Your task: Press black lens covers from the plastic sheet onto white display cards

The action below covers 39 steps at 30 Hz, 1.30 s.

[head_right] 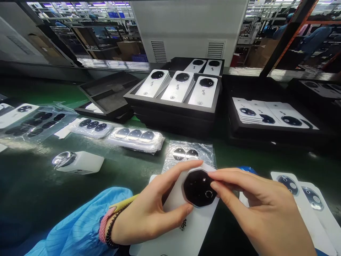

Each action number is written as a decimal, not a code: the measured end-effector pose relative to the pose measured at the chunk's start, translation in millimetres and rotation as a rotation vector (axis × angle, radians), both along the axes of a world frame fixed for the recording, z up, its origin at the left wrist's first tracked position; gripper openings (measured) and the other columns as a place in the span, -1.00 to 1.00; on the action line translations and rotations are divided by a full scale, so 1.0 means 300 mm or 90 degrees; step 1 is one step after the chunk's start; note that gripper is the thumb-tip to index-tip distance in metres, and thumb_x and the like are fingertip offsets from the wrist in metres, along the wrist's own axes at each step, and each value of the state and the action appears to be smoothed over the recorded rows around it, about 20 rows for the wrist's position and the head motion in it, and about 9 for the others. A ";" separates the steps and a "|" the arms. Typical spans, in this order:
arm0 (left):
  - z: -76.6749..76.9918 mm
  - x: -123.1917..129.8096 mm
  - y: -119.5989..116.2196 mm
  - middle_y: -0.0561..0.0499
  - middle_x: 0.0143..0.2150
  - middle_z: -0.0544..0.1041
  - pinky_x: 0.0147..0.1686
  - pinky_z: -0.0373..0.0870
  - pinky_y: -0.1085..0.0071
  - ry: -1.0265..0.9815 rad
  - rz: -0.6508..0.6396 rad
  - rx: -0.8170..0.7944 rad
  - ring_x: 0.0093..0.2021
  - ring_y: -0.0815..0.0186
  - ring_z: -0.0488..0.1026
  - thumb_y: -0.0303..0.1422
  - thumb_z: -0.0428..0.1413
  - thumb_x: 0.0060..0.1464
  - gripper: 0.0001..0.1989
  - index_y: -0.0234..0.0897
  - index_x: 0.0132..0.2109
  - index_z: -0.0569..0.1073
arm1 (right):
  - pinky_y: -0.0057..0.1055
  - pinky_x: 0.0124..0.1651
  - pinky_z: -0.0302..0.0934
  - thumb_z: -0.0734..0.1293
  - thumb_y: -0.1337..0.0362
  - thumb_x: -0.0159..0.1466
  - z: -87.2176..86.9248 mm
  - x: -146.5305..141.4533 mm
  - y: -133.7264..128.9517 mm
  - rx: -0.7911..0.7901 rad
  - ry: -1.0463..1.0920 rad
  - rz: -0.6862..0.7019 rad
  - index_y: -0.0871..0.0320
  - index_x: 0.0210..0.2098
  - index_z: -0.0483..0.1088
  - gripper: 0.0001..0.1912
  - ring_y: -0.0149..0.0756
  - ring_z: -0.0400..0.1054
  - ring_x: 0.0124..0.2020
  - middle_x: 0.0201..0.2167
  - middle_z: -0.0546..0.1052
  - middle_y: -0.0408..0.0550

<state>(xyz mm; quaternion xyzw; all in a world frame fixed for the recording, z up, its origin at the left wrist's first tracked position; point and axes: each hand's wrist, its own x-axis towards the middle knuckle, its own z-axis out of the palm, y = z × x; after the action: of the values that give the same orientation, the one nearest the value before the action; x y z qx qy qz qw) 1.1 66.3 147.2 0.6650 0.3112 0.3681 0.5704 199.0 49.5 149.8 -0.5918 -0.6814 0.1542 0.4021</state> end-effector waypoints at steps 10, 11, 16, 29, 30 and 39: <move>-0.005 -0.001 -0.006 -0.06 0.00 0.44 -0.06 0.36 0.47 0.002 -0.003 -0.002 -0.03 0.27 0.41 -0.61 0.09 -0.03 -0.43 -0.36 0.16 0.21 | -0.50 -0.42 0.47 0.38 0.03 0.12 -0.018 0.007 0.000 0.085 -0.048 0.043 -0.25 -0.28 0.50 -0.85 -0.30 0.52 -0.42 -0.32 0.61 -0.35; -0.007 -0.002 -0.005 -0.05 0.01 0.43 -0.05 0.35 0.48 0.002 -0.003 0.000 -0.03 0.27 0.41 -0.61 0.09 -0.03 -0.43 -0.36 0.16 0.21 | -0.49 -0.43 0.47 0.38 0.04 0.13 -0.015 0.007 -0.002 0.085 -0.050 0.043 -0.25 -0.28 0.50 -0.85 -0.30 0.52 -0.42 -0.32 0.61 -0.35; -0.005 -0.005 -0.002 -0.05 0.02 0.43 -0.03 0.34 0.49 0.000 -0.006 0.007 0.01 0.27 0.39 -0.62 0.09 -0.03 -0.43 -0.37 0.16 0.21 | -0.53 -0.47 0.45 0.38 0.07 0.13 -0.014 0.006 0.000 0.090 -0.042 0.051 -0.24 -0.28 0.50 -0.86 -0.32 0.51 -0.43 -0.34 0.61 -0.35; -0.006 -0.002 -0.003 -0.07 0.04 0.43 -0.04 0.37 0.45 0.008 -0.001 0.001 0.06 0.21 0.37 -0.60 0.09 -0.03 -0.44 -0.35 0.16 0.21 | -0.56 -0.53 0.40 0.36 0.11 0.16 -0.011 -0.009 -0.003 0.085 -0.043 0.047 -0.23 -0.29 0.49 -0.89 -0.36 0.49 -0.45 -0.36 0.59 -0.35; -0.007 -0.003 -0.004 -0.07 0.04 0.43 -0.06 0.39 0.45 0.008 -0.004 -0.003 0.07 0.20 0.36 -0.60 0.09 -0.02 -0.44 -0.34 0.16 0.21 | -0.55 -0.50 0.40 0.36 0.12 0.16 -0.011 -0.010 -0.001 0.086 -0.043 0.050 -0.22 -0.29 0.49 -0.89 -0.36 0.49 -0.45 -0.36 0.59 -0.35; -0.013 -0.005 -0.008 -0.06 0.07 0.41 -0.09 0.41 0.41 0.022 -0.001 -0.005 0.10 0.14 0.33 -0.58 0.06 0.02 -0.44 -0.26 0.18 0.20 | -0.52 -0.61 0.32 0.33 0.19 0.19 -0.007 -0.034 -0.004 0.105 -0.052 0.049 -0.18 -0.32 0.47 -0.90 -0.36 0.45 -0.47 -0.35 0.55 -0.29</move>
<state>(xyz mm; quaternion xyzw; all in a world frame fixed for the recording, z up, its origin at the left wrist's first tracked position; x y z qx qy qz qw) -0.6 63.8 143.4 0.6694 0.3217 0.3548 0.5679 188.9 48.3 147.7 -0.5357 -0.7301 0.0886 0.4148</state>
